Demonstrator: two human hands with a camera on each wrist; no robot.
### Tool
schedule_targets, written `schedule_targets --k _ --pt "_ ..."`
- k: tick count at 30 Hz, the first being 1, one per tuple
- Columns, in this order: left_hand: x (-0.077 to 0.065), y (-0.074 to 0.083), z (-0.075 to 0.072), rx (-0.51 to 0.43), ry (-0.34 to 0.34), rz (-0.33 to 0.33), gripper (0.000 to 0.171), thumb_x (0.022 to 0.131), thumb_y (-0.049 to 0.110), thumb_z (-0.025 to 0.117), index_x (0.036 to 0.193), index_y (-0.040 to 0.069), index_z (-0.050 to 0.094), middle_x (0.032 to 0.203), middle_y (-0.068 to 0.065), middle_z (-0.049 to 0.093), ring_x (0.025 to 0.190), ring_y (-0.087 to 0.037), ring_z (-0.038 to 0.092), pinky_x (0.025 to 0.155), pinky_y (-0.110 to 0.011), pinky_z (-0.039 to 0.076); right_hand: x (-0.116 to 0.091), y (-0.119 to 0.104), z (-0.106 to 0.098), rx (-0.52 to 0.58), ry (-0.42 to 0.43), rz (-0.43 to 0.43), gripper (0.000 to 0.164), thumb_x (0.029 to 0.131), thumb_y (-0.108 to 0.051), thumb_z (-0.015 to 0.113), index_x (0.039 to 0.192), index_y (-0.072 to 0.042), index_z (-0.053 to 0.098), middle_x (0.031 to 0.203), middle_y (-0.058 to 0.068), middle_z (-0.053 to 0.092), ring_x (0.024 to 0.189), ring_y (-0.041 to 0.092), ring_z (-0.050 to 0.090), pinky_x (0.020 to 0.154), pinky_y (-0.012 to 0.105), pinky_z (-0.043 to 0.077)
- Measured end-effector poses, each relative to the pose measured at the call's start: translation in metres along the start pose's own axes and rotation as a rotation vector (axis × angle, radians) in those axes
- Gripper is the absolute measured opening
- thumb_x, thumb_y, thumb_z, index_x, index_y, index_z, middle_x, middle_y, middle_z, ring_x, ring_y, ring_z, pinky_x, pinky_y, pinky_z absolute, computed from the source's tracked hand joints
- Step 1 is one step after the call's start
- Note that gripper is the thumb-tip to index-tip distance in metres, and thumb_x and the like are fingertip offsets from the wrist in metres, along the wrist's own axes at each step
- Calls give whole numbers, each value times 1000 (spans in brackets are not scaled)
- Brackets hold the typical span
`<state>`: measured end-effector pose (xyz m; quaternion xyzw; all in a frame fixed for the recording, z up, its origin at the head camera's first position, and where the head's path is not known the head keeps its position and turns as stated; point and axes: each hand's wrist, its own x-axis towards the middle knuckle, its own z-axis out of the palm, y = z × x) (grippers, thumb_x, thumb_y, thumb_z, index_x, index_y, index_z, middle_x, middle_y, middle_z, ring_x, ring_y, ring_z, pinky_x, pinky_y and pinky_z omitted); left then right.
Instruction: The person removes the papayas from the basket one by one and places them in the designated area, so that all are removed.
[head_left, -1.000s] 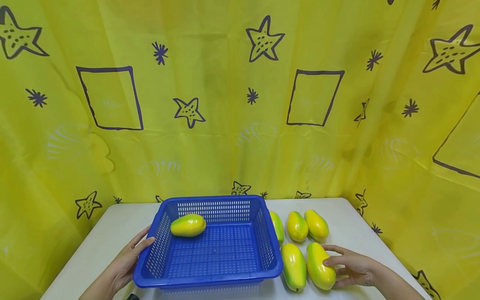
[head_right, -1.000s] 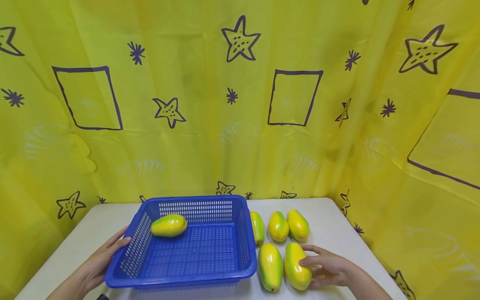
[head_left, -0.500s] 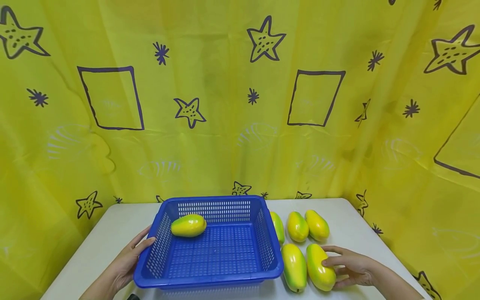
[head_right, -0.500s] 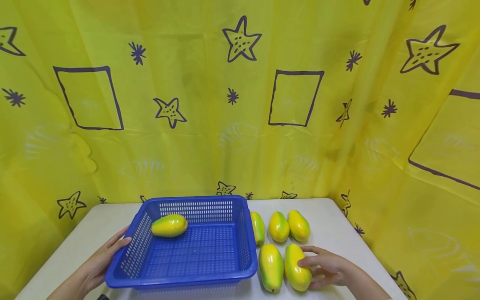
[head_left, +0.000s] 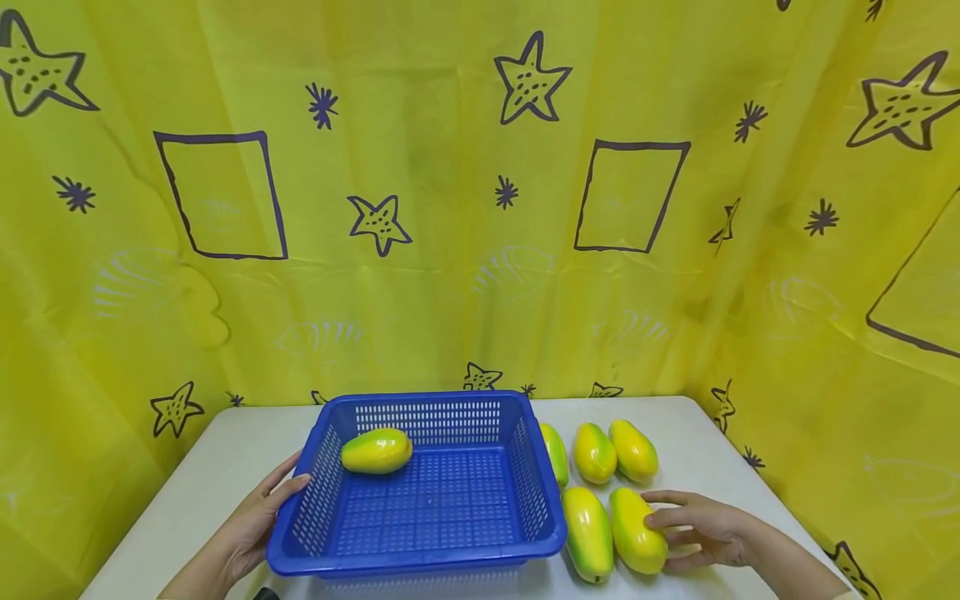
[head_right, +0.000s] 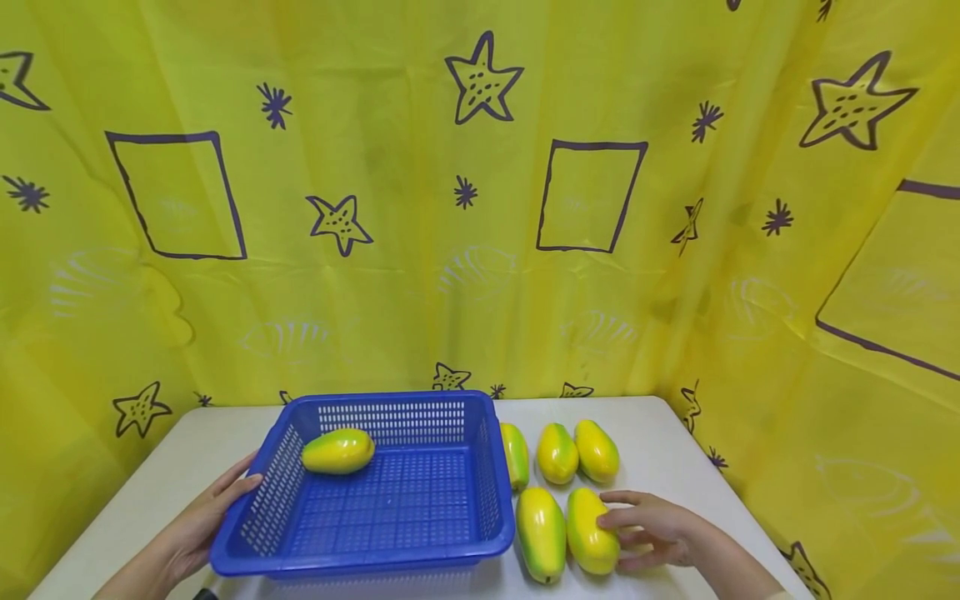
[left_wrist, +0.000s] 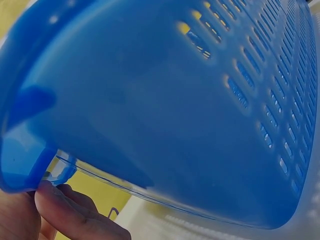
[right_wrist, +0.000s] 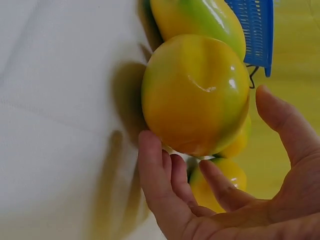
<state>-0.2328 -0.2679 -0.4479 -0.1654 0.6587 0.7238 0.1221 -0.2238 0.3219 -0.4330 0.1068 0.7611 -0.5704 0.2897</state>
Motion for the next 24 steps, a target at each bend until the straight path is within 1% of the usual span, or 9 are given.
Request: schedule_targets --k 4,7,10,13,15,17,21,24 --pt "-1 0 0 -4 -2 3 89 93 46 64 160 24 8 132 -22 54 92 -25 68 82 -51 59 -4 -8 -7 -59 20 -27 71 94 -24 64 147 6 28 136 30 45 111 29 58 90 49 56" --pt "-1 0 0 -10 -6 2 90 93 46 64 160 24 8 134 -23 52 93 -25 68 83 -50 59 -11 -22 -14 -116 34 -55 69 94 -24 63 147 7 30 134 28 48 112 30 59 91 49 55" --pt "-1 1 1 -8 -10 2 90 93 45 64 160 24 8 137 -26 50 93 -25 68 83 -49 59 -20 -48 -19 -183 27 -111 70 95 -24 63 147 8 30 136 28 48 114 32 58 92 49 55" --pt "-2 2 1 -1 -8 5 89 93 45 64 159 23 9 131 -24 54 92 -25 68 82 -49 59 -29 -84 -16 -283 5 -214 71 95 -24 64 147 10 29 138 33 46 116 35 58 93 51 54" --pt "-2 2 1 -1 -7 7 89 93 44 64 159 23 9 125 -19 58 91 -25 68 81 -48 60 -33 -111 -7 -371 16 -287 72 94 -26 65 146 10 31 139 34 45 116 36 58 93 52 54" --pt "-3 2 1 -2 -5 10 89 93 44 65 159 23 10 123 -18 60 91 -25 68 81 -48 60 -34 -136 6 -460 30 -354 72 93 -27 67 146 8 33 140 34 44 118 39 58 93 52 54" --pt "-2 1 1 -3 -4 17 88 93 43 65 159 22 10 130 -23 55 92 -25 68 82 -50 59 -26 -182 46 -612 114 -438 70 88 -31 73 143 0 43 138 28 51 115 38 60 92 49 55" --pt "-1 0 1 1 -2 19 88 94 43 64 159 22 10 134 -26 52 92 -25 68 82 -50 59 -13 -207 82 -681 138 -508 67 85 -28 76 141 -4 48 136 25 54 114 37 61 91 46 56"
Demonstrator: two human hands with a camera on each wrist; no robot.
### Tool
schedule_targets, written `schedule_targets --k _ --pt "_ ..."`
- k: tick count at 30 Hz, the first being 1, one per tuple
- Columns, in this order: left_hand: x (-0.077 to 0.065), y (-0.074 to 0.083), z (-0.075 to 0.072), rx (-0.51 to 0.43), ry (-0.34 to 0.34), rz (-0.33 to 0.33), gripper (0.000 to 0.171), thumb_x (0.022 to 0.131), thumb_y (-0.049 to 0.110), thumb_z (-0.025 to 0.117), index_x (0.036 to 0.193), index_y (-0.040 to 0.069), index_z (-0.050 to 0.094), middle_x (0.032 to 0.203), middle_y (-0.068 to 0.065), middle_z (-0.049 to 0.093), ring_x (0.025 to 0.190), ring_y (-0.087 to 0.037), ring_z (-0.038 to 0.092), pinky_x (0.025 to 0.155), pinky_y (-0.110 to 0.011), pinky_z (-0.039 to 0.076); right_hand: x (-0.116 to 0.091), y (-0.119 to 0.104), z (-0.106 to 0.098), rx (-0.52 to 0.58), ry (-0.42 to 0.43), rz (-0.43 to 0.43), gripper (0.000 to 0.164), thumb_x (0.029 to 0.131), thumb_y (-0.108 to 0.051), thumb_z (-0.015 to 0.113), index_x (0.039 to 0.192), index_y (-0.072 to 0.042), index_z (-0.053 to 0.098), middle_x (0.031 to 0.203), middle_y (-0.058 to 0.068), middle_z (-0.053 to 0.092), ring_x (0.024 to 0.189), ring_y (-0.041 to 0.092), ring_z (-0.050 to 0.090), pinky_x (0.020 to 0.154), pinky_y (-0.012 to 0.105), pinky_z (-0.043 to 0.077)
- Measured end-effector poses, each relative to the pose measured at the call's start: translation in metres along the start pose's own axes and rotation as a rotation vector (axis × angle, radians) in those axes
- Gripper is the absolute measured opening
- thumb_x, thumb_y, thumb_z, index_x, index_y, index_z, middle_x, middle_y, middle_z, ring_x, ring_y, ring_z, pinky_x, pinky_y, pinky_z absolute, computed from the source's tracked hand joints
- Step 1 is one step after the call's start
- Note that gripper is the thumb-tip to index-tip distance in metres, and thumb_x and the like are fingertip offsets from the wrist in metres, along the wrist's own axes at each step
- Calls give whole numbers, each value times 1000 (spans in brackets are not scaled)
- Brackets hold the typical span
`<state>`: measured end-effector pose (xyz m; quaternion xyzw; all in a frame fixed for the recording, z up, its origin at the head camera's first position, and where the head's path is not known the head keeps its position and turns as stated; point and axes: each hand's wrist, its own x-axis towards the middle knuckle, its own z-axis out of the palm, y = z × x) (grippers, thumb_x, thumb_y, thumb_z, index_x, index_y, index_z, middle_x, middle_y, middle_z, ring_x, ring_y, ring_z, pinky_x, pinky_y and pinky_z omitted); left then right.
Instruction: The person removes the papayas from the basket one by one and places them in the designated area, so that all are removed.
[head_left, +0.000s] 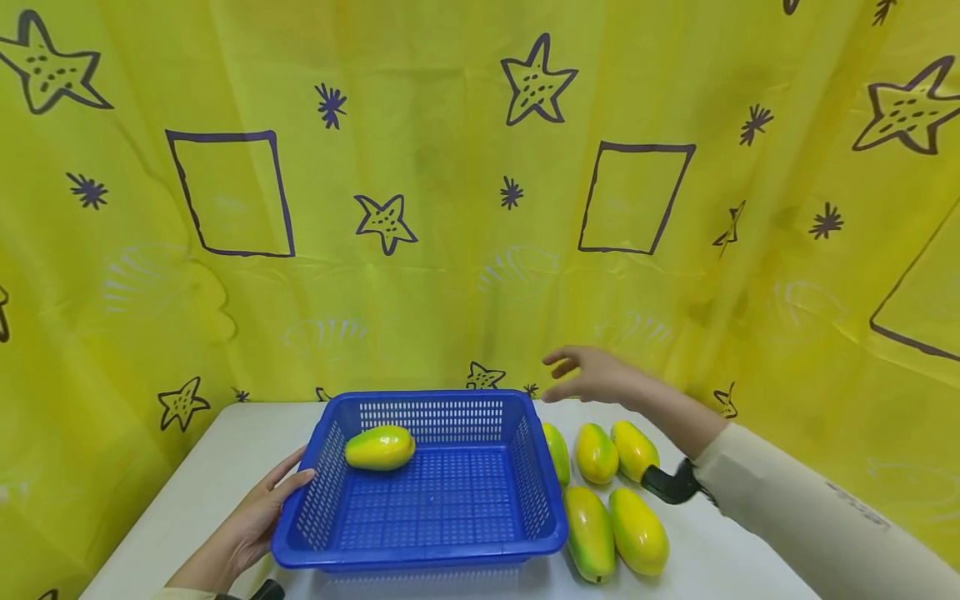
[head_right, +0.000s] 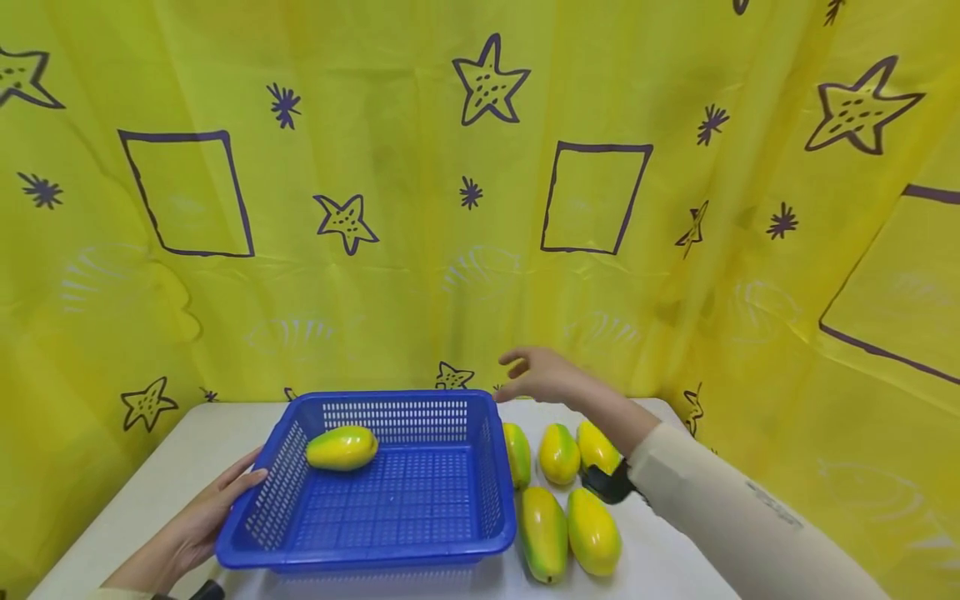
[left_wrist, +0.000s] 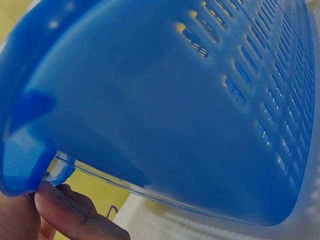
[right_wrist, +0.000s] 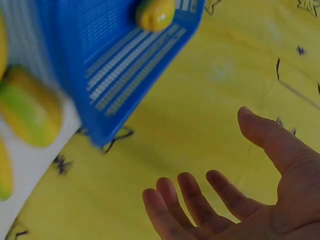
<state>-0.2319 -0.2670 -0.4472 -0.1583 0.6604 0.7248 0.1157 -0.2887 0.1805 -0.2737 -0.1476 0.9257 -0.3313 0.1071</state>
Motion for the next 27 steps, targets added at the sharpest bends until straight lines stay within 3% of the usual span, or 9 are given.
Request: schedule_targets --k 8,13,18,19,25,27 --pt "-1 1 0 -1 9 18 87 93 41 65 159 20 13 128 -22 57 92 -25 68 82 -49 59 62 -68 71 -133 -25 -259 67 79 -21 82 138 -6 53 132 21 59 117 36 59 95 43 53" --pt "-1 0 1 -2 12 22 85 94 39 65 159 19 14 125 -20 59 92 -24 67 81 -48 60 88 -94 121 -206 -85 -321 71 78 -21 84 140 -9 52 136 16 57 122 30 57 97 38 52" --pt "0 -1 1 -7 0 22 86 94 40 64 159 20 12 138 -29 48 94 -25 67 82 -50 59 102 -110 159 -394 -68 -325 75 75 -27 87 141 -13 53 138 7 58 128 23 53 102 33 49" --pt "0 -1 1 -8 -1 22 86 94 40 64 159 20 12 136 -29 49 94 -25 67 82 -50 59 104 -112 166 -410 -66 -315 75 74 -27 87 141 -15 54 139 6 57 124 22 56 96 32 52" --pt "-1 0 1 -5 9 23 84 95 39 64 159 20 13 134 -27 51 93 -25 67 82 -50 59 111 -113 197 -479 -61 -235 76 72 -28 89 140 -24 55 142 0 55 129 20 52 94 35 54" --pt "-1 0 2 -5 0 24 85 95 40 64 159 20 12 142 -31 43 96 -26 67 84 -51 59 112 -111 202 -487 -57 -224 76 72 -28 89 139 -25 55 141 -2 55 133 20 49 102 38 50"
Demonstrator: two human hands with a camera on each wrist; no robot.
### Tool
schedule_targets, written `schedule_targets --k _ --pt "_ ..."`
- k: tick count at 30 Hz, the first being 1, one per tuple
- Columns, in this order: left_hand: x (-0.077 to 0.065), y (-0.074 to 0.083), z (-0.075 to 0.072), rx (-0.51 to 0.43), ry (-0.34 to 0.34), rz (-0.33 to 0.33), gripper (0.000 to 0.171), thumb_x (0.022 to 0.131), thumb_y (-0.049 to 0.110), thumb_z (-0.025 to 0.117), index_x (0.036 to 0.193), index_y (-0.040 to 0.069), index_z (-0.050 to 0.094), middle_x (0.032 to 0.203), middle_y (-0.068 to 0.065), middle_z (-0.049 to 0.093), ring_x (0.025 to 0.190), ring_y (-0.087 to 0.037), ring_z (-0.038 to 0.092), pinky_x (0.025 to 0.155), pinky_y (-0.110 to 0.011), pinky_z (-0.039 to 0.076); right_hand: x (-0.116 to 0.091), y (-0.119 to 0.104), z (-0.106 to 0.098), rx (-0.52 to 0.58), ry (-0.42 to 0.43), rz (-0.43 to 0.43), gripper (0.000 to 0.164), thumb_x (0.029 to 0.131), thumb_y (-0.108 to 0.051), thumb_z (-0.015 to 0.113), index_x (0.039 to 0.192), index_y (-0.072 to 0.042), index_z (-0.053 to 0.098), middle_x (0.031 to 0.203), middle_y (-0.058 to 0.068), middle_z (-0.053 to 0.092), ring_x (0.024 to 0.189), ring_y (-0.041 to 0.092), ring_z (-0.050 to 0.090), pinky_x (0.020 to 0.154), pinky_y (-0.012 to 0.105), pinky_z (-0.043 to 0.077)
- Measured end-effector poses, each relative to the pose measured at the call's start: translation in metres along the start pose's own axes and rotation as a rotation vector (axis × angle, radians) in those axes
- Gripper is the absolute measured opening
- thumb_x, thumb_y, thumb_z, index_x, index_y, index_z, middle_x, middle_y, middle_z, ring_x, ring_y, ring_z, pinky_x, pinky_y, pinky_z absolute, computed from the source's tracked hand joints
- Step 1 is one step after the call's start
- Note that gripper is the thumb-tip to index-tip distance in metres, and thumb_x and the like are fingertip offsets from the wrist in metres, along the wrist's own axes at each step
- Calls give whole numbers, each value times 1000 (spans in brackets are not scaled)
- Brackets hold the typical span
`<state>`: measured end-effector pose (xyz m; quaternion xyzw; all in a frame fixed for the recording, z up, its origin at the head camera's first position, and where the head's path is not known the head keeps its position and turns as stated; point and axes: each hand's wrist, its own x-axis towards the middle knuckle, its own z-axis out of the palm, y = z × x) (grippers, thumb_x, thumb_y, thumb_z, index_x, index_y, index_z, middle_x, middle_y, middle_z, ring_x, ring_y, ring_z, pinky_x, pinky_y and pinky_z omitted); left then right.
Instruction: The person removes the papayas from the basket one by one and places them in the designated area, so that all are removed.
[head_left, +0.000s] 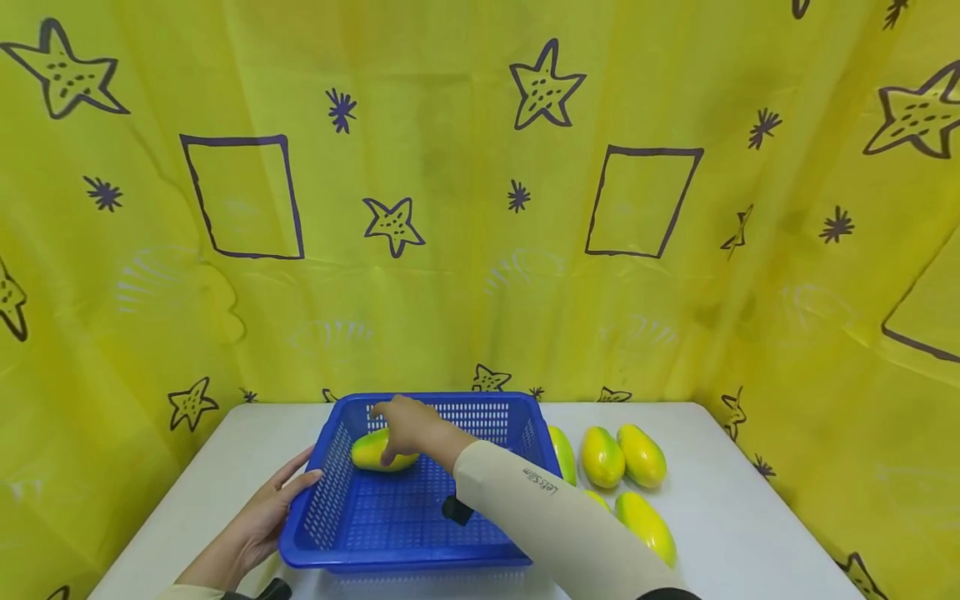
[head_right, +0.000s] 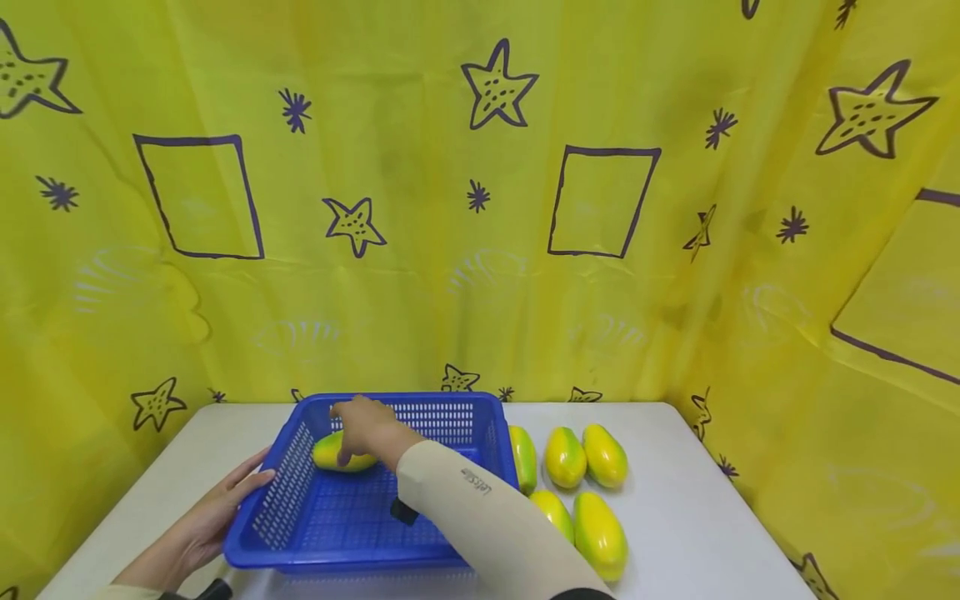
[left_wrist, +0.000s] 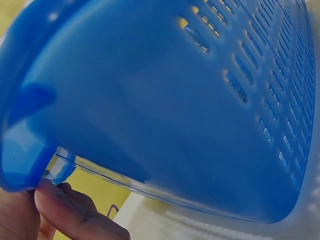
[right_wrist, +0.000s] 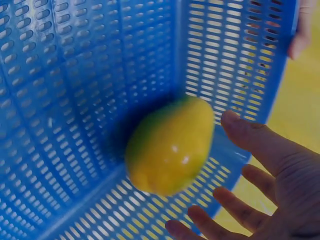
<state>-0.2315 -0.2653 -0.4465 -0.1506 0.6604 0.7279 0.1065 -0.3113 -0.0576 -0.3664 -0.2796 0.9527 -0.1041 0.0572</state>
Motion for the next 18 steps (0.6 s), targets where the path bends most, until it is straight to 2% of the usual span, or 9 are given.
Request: schedule_targets --k 4,7,13,18 --pt "0 -1 0 -3 -2 3 85 95 40 63 159 20 11 148 -33 34 98 -27 67 85 -52 58 3 1 8 19 14 10 73 71 -26 89 137 -24 57 139 -2 56 129 19 51 103 35 48" --pt "0 -2 1 -5 16 3 83 95 40 63 159 21 13 147 -33 36 96 -27 67 84 -52 58 5 4 14 39 25 17 73 71 -23 89 137 -23 58 138 0 57 128 19 52 104 35 48" --pt "0 -2 2 -10 10 25 83 96 38 63 159 20 13 145 -32 40 97 -27 67 83 -51 59 9 12 24 46 51 8 71 68 -19 90 132 -19 62 133 1 61 126 20 54 103 32 48" --pt "-2 -3 2 -9 19 24 80 96 37 62 159 20 15 142 -32 43 95 -27 68 82 -52 59 12 18 32 63 71 13 65 66 -17 91 126 -17 66 124 2 65 115 19 59 96 31 51"
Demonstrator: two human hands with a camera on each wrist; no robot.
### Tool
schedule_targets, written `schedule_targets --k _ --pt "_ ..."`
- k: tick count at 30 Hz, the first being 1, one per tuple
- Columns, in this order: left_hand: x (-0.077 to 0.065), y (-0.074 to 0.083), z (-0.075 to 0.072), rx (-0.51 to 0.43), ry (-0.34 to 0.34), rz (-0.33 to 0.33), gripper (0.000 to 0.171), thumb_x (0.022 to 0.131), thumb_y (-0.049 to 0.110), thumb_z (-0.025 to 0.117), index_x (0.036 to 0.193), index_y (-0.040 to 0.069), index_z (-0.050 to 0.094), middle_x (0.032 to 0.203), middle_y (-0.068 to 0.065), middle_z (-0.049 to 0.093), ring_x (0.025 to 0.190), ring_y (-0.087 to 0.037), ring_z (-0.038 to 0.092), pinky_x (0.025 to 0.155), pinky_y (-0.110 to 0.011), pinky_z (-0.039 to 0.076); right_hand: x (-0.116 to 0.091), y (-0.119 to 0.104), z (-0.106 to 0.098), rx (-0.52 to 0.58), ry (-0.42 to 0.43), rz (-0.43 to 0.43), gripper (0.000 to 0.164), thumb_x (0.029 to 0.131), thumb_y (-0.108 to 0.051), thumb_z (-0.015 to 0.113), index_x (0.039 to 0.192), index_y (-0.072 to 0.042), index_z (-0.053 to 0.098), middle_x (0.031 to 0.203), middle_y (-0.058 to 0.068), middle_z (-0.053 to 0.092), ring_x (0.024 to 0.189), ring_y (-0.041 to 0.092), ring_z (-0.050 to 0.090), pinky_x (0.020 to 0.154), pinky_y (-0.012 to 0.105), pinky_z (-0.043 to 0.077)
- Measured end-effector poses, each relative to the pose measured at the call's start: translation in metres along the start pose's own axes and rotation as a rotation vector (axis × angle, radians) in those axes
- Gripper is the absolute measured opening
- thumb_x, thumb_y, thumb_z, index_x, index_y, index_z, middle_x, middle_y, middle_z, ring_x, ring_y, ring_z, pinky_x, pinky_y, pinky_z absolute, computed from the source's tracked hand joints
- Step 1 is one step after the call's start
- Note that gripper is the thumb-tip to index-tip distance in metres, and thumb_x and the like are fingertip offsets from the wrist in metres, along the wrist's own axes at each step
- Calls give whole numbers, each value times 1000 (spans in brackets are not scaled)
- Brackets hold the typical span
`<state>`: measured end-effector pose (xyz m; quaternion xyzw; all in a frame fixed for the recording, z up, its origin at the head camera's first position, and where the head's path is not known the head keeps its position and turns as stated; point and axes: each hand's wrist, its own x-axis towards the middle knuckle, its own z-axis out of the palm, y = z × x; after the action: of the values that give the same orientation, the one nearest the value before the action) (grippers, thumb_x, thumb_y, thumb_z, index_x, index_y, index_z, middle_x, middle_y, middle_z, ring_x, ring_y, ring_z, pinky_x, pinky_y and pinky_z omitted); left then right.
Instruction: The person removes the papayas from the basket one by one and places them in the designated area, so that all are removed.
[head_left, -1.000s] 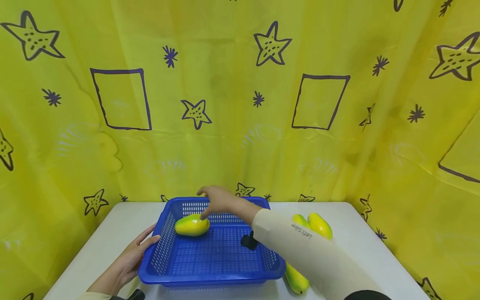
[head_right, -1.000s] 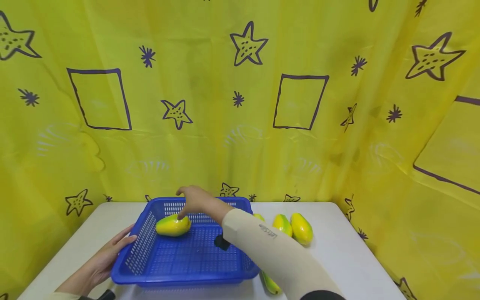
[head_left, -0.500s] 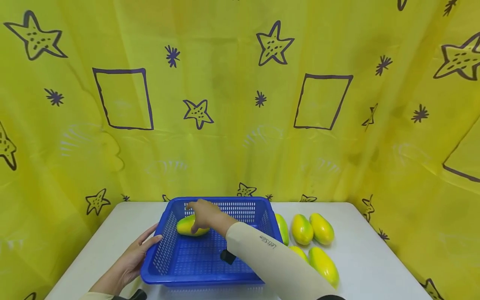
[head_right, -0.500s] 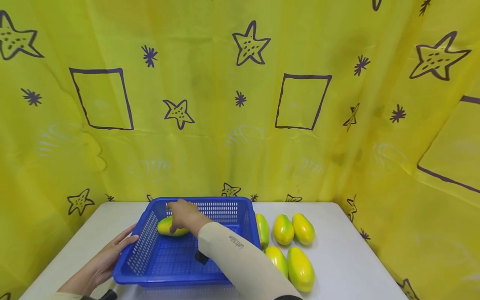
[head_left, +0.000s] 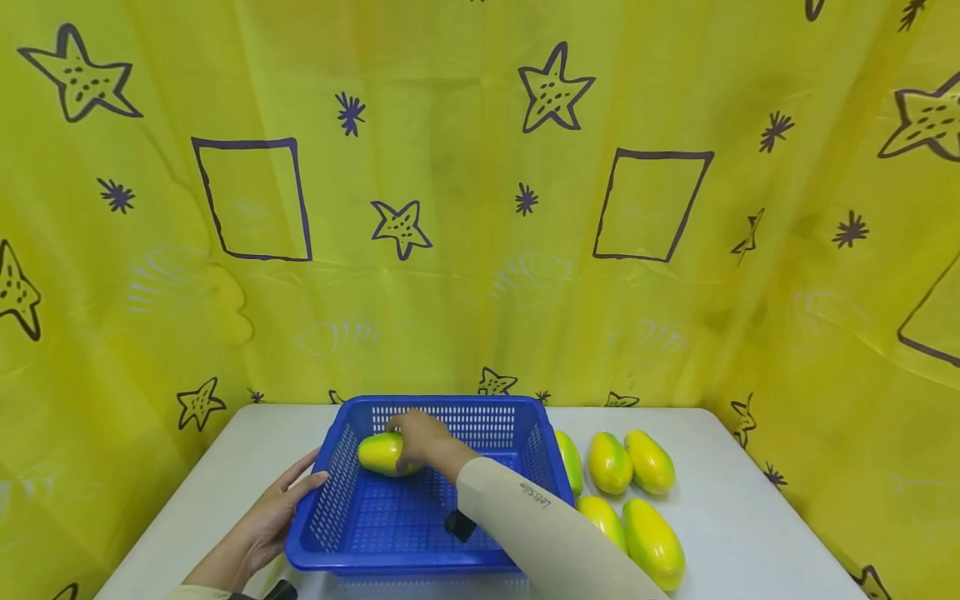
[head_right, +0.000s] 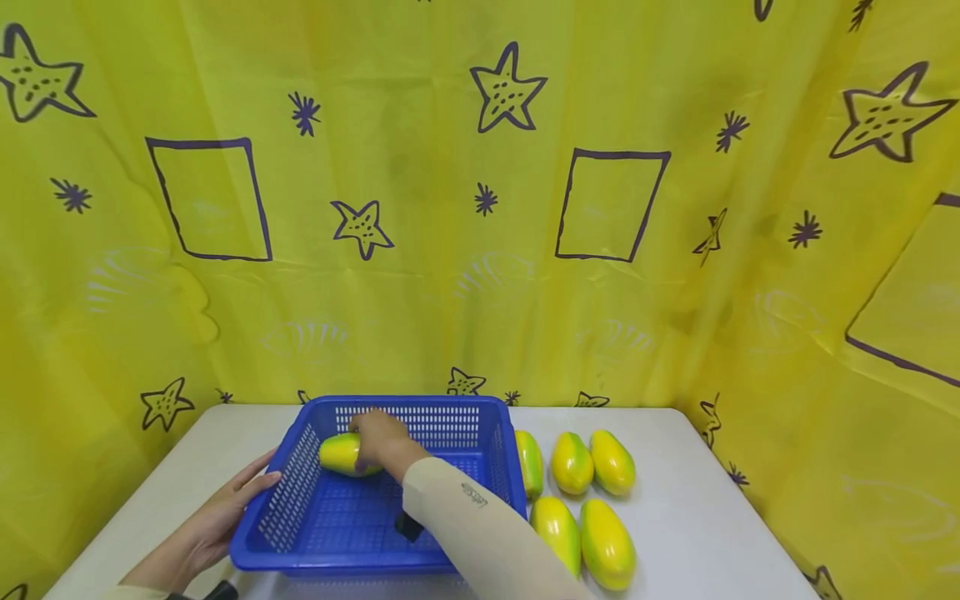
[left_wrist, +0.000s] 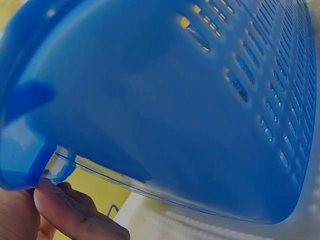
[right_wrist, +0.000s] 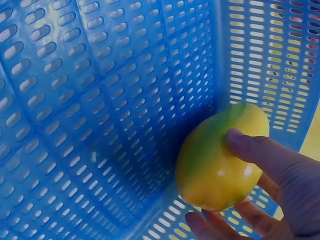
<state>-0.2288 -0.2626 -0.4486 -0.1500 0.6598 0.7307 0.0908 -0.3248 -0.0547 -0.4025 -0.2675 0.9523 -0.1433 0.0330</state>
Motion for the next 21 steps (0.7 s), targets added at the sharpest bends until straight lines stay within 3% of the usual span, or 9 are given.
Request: schedule_targets --k 15,21 --pt "-2 1 0 10 -12 4 82 95 39 62 159 21 14 141 -31 45 96 -28 68 83 -52 58 3 6 6 96 21 15 63 64 -15 92 122 -15 68 122 3 67 108 19 61 93 29 52" --pt "-2 1 0 10 -18 4 81 96 37 62 159 20 14 132 -25 53 95 -27 67 83 -51 59 3 8 6 125 21 11 63 63 -13 92 122 -13 68 123 5 67 111 21 61 95 30 51"
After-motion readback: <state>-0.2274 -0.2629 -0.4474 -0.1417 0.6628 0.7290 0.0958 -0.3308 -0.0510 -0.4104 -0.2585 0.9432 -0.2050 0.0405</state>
